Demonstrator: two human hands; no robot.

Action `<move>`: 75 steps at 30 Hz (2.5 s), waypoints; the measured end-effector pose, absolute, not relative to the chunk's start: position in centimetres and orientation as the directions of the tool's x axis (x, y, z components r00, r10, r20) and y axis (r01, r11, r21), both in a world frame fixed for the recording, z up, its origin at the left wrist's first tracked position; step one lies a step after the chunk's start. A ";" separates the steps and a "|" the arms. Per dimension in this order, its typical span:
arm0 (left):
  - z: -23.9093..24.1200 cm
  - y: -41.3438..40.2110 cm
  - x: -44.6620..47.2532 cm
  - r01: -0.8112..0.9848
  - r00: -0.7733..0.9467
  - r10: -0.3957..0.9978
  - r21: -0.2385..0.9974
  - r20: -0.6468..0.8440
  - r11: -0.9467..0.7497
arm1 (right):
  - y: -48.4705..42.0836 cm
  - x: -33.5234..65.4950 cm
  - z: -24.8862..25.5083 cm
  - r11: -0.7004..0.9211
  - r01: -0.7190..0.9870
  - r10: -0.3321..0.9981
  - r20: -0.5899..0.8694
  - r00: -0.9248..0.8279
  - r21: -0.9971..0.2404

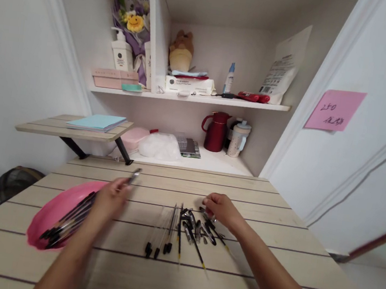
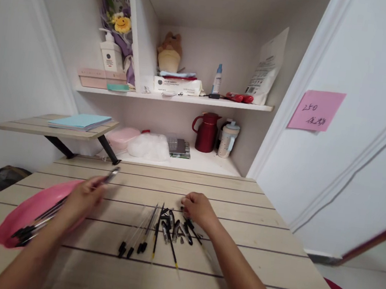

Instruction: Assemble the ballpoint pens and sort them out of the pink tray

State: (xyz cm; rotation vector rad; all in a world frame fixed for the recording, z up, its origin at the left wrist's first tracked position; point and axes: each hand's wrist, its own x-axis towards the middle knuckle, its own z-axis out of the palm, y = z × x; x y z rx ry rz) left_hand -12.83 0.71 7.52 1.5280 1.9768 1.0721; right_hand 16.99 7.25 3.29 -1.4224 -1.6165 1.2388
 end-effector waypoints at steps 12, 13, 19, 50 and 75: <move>3.1 -0.3 -1.8 0.076 0.248 0.929 0.961 -0.276 0.265 | 5.7 9.4 4.7 -0.216 -0.739 0.976 -0.119 -0.183 -0.638; 3.5 -0.4 -2.3 0.054 0.307 0.902 0.952 -0.304 0.303 | 6.1 10.3 5.0 -0.185 -0.747 0.982 -0.093 -0.165 -0.639; 3.7 -0.8 -5.3 -0.016 0.406 0.812 0.885 -0.419 0.465 | 9.2 17.7 6.7 0.052 -0.778 0.998 0.053 0.025 -0.626; 2.3 -0.1 -4.4 -0.266 0.323 0.900 0.884 -0.293 0.384 | 5.5 11.1 2.6 -0.204 -0.195 0.929 -0.126 -0.348 -0.959; 2.9 -0.5 -4.4 -0.076 0.375 0.876 0.932 -0.303 0.355 | 5.9 11.9 2.7 -0.265 -0.255 0.872 -0.118 -0.475 -0.930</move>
